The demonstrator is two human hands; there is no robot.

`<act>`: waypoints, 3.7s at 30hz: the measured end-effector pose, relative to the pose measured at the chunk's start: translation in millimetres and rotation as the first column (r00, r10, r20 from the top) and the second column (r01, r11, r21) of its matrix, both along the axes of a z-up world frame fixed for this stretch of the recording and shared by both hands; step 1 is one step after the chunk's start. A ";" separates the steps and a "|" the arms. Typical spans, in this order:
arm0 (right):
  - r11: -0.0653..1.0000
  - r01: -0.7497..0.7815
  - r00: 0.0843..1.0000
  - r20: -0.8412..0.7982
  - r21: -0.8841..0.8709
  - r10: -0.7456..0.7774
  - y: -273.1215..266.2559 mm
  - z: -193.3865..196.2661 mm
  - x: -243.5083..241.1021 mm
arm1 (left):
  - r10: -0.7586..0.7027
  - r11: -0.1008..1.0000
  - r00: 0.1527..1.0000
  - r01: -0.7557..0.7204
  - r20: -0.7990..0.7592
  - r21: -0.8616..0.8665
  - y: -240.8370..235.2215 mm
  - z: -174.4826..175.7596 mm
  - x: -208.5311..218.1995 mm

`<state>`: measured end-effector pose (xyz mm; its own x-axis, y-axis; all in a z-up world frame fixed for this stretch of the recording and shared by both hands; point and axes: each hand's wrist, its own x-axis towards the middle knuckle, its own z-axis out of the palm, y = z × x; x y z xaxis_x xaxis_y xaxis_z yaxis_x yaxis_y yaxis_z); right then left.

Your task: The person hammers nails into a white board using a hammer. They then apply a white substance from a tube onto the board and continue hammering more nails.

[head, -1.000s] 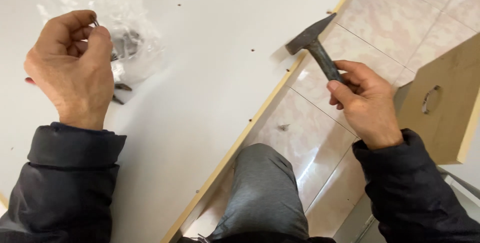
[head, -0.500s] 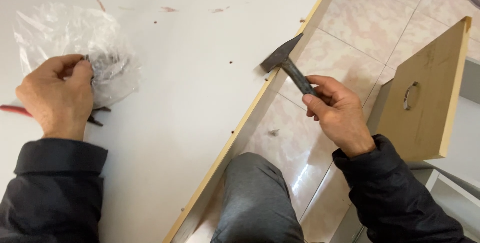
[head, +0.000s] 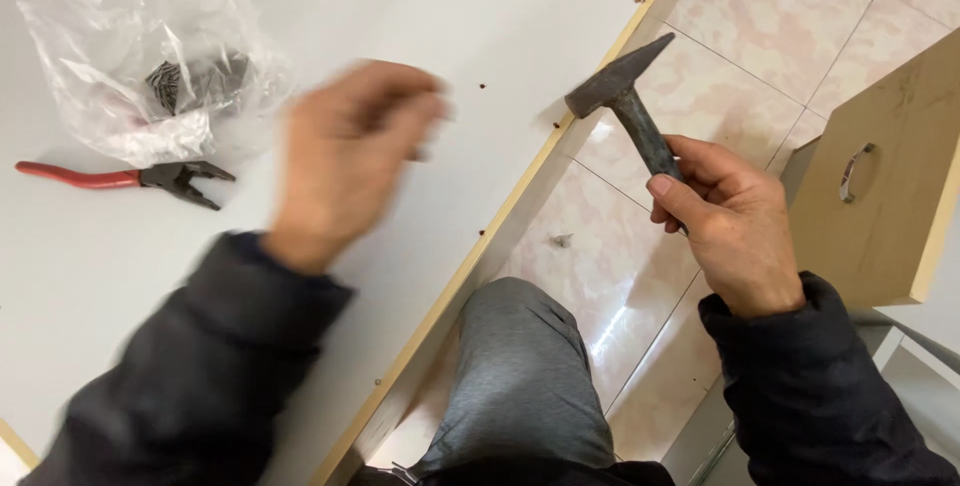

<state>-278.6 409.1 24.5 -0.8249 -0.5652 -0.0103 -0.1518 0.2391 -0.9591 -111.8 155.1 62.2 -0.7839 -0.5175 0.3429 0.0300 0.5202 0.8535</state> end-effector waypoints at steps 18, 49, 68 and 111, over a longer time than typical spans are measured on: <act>0.996 0.076 0.996 0.061 -0.051 -0.072 31.7 -25.1 -9.7 | -0.079 0.988 0.963 0.042 0.257 0.146 28.3 -38.5 -90.1; 0.987 -0.016 0.495 -0.856 0.162 0.149 20.7 19.4 -15.7 | -0.038 0.976 0.937 0.109 0.347 -0.187 27.2 -48.5 -91.9; 0.986 -0.026 0.337 -0.927 0.164 0.163 18.5 15.4 -12.7 | -0.044 0.977 0.962 0.098 0.270 -0.189 24.5 -60.3 -95.7; 0.950 0.024 0.537 -0.806 0.310 0.249 12.8 58.5 -5.2 | 0.249 0.914 0.871 -0.066 0.423 -0.401 42.4 -60.0 -87.2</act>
<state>-283.8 421.9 83.1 -0.4653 -0.7410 0.4841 -0.8844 0.3676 -0.2874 -199.0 197.5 2.2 -0.8157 -0.5575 0.1543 -0.4233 0.7571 0.4976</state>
